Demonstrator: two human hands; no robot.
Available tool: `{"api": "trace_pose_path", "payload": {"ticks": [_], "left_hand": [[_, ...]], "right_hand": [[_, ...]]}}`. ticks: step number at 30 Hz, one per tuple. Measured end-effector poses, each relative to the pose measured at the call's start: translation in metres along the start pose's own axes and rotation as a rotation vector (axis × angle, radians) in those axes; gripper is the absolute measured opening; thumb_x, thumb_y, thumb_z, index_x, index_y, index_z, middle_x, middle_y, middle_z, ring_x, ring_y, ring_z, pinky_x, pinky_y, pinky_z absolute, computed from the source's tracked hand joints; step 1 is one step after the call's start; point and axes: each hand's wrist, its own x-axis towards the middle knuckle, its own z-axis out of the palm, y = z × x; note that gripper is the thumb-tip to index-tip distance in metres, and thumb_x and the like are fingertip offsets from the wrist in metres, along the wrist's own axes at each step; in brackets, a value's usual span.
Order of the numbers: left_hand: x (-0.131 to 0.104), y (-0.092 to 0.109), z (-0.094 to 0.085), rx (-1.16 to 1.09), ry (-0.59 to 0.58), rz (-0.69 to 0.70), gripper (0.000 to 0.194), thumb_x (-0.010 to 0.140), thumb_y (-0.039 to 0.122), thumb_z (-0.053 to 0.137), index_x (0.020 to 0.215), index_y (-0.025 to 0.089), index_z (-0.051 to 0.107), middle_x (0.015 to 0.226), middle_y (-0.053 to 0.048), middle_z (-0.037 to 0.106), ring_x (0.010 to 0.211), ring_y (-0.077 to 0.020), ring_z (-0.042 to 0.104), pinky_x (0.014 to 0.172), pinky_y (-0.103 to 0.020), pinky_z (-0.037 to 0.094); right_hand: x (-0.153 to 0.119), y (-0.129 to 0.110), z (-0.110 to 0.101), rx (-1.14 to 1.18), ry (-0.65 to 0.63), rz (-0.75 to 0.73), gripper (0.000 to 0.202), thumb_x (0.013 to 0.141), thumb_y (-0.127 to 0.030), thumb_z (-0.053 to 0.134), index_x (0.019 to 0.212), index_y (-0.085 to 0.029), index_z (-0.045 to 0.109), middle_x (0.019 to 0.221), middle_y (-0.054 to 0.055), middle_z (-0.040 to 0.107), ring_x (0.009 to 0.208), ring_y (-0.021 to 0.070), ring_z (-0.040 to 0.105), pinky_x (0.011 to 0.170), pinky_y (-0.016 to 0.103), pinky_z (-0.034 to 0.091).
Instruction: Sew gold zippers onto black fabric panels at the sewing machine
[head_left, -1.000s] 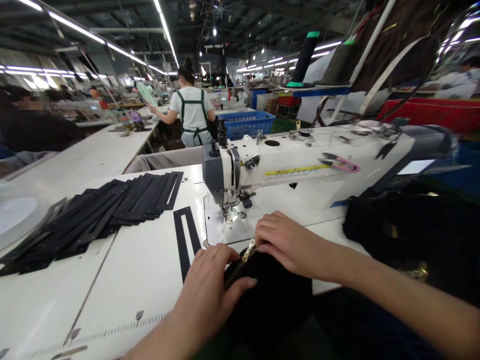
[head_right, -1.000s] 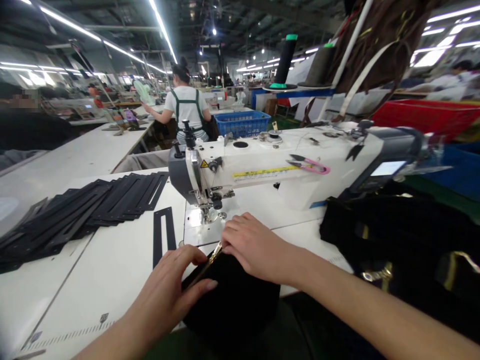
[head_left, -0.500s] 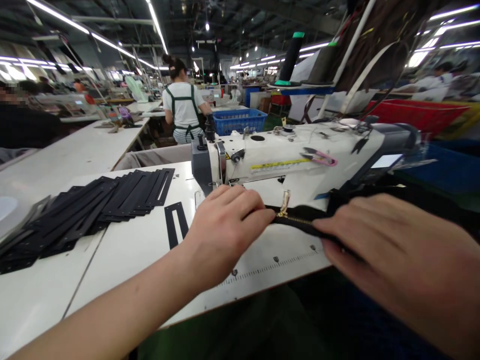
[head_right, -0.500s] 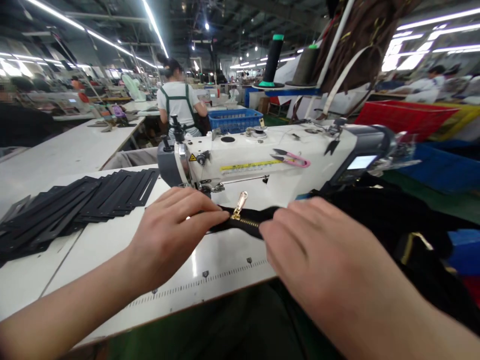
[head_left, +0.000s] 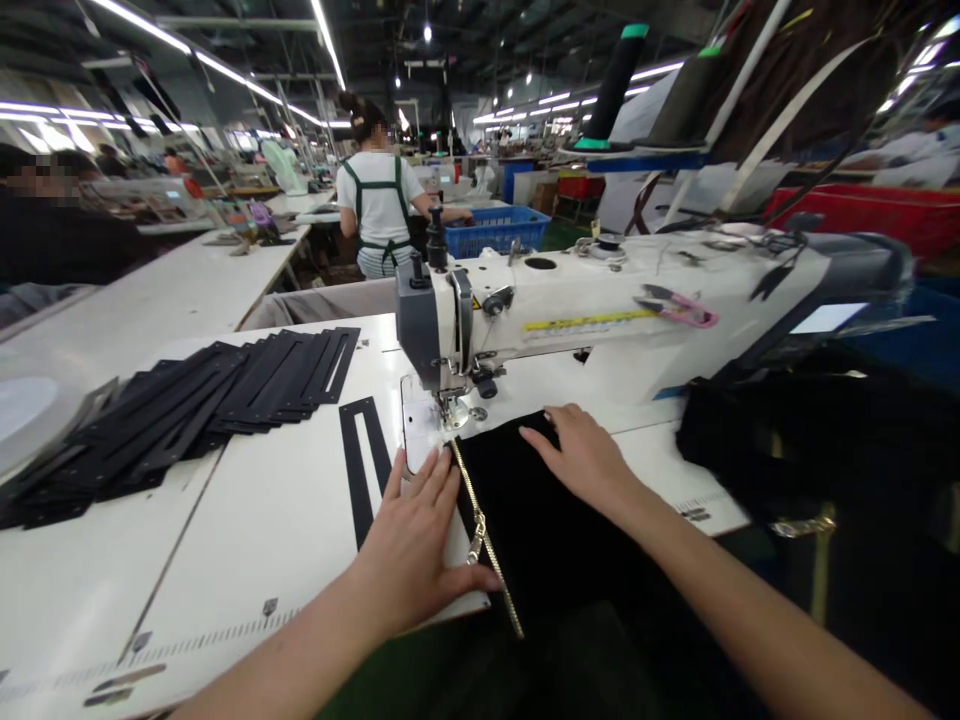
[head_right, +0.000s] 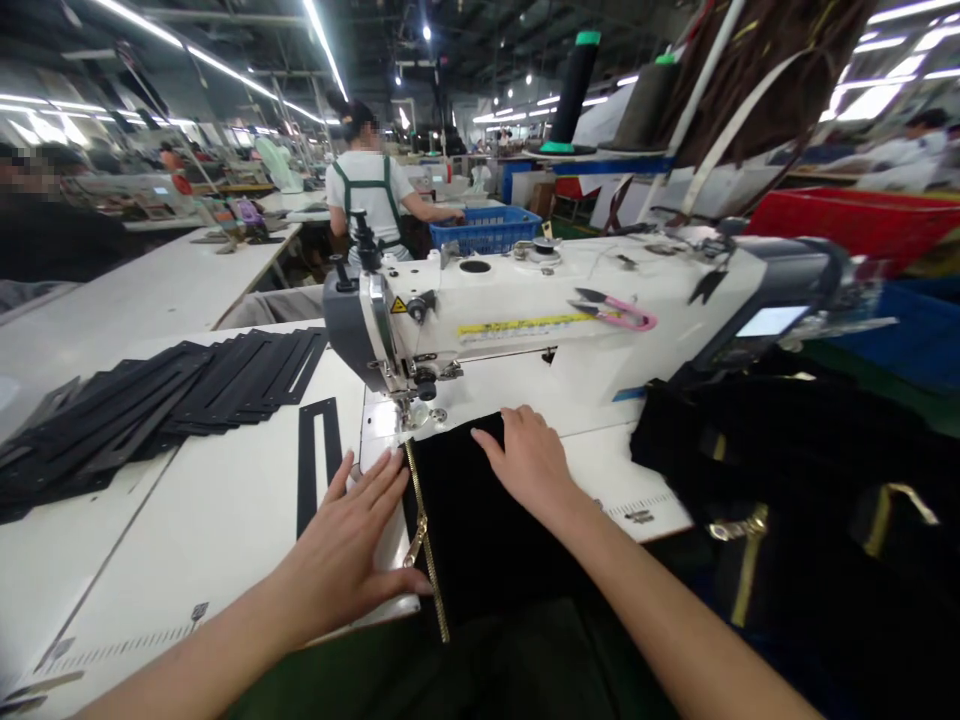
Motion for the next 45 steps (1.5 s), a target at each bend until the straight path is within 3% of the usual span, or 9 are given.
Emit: {"api": "trace_pose_path", "payload": {"ticks": [5, 12, 17, 20, 23, 28, 31, 37, 45], "left_hand": [[0.019, -0.001, 0.004, -0.02, -0.023, 0.01, 0.111, 0.059, 0.085, 0.037, 0.135, 0.004, 0.03, 0.142, -0.021, 0.025, 0.132, -0.0372, 0.016, 0.106, -0.059, 0.001], [0.029, -0.005, 0.001, 0.016, -0.105, 0.021, 0.114, 0.054, 0.087, 0.039, 0.133, 0.005, 0.035, 0.14, -0.022, 0.029, 0.128, -0.044, 0.02, 0.104, -0.062, 0.003], [0.032, -0.005, 0.004, 0.026, -0.124, 0.044, 0.111, 0.054, 0.085, 0.042, 0.131, 0.005, 0.038, 0.139, -0.024, 0.03, 0.128, -0.0446, 0.019, 0.102, -0.064, 0.007], [0.034, -0.008, 0.006, 0.017, -0.116, 0.046, 0.11, 0.055, 0.084, 0.043, 0.132, 0.006, 0.036, 0.14, -0.023, 0.029, 0.129, -0.0437, 0.018, 0.102, -0.064, 0.006], [0.032, -0.008, 0.007, -0.014, -0.113, 0.051, 0.111, 0.055, 0.082, 0.047, 0.133, 0.005, 0.034, 0.14, -0.023, 0.028, 0.13, -0.0425, 0.017, 0.102, -0.064, 0.006], [-0.002, 0.008, 0.006, -0.163, -0.003, 0.047, 0.054, 0.075, 0.055, 0.058, 0.116, 0.02, 0.055, 0.133, -0.011, 0.045, 0.128, -0.0313, 0.031, 0.106, -0.058, 0.013], [-0.031, 0.011, 0.004, -0.295, 0.012, 0.256, 0.023, 0.08, 0.041, 0.057, 0.1, 0.031, 0.063, 0.121, -0.002, 0.057, 0.119, -0.0233, 0.045, 0.109, -0.049, 0.02], [-0.067, -0.032, -0.007, 0.026, 0.073, -0.086, 0.095, 0.071, 0.061, 0.057, 0.14, 0.01, 0.016, 0.142, -0.021, 0.026, 0.13, -0.0355, 0.023, 0.102, -0.057, 0.025], [-0.097, -0.031, 0.001, 0.158, -0.035, 0.006, 0.09, 0.068, 0.046, 0.066, 0.14, 0.017, 0.019, 0.142, -0.015, 0.029, 0.13, -0.0326, 0.026, 0.102, -0.05, 0.031]], "right_hand": [[0.035, 0.015, 0.023, 0.013, -0.007, 0.049, 0.026, 0.088, -0.04, 0.046, 0.085, -0.015, 0.055, 0.086, 0.007, 0.064, 0.081, 0.0182, 0.061, 0.068, 0.025, 0.045], [0.034, 0.018, 0.017, -0.246, -0.022, 0.029, 0.024, 0.092, -0.03, 0.039, 0.097, -0.011, 0.053, 0.066, 0.011, 0.064, 0.06, 0.0268, 0.061, 0.054, 0.033, 0.041], [0.015, -0.007, 0.005, -0.285, 0.035, -0.205, 0.031, 0.09, -0.018, 0.038, 0.116, -0.007, 0.049, 0.12, 0.022, 0.053, 0.113, 0.0343, 0.046, 0.09, 0.049, 0.035], [-0.007, -0.02, 0.016, -0.16, -0.036, -0.501, 0.045, 0.091, -0.023, 0.033, 0.134, -0.009, 0.033, 0.14, 0.013, 0.034, 0.13, 0.0254, 0.025, 0.105, 0.048, 0.022], [-0.021, -0.02, 0.031, -0.1, -0.149, -0.501, 0.049, 0.092, -0.026, 0.031, 0.137, -0.009, 0.028, 0.144, 0.009, 0.025, 0.134, 0.0206, 0.018, 0.108, 0.046, 0.018], [-0.02, -0.014, 0.036, -0.043, -0.136, -0.498, 0.048, 0.091, -0.025, 0.031, 0.137, -0.008, 0.029, 0.144, 0.011, 0.023, 0.134, 0.0205, 0.016, 0.108, 0.048, 0.019], [-0.02, -0.013, 0.033, 0.041, -0.077, -0.562, 0.046, 0.091, -0.021, 0.031, 0.135, -0.009, 0.033, 0.143, 0.011, 0.026, 0.133, 0.0202, 0.019, 0.107, 0.047, 0.024], [-0.024, -0.014, 0.037, 0.111, -0.107, -0.631, 0.042, 0.091, -0.023, 0.037, 0.131, -0.014, 0.04, 0.136, 0.01, 0.04, 0.128, 0.0214, 0.033, 0.105, 0.047, 0.031], [-0.015, -0.038, 0.047, 0.041, -0.05, -0.611, 0.041, 0.09, -0.016, 0.034, 0.127, -0.004, 0.045, 0.135, 0.015, 0.041, 0.126, 0.0232, 0.036, 0.104, 0.045, 0.033]]}}
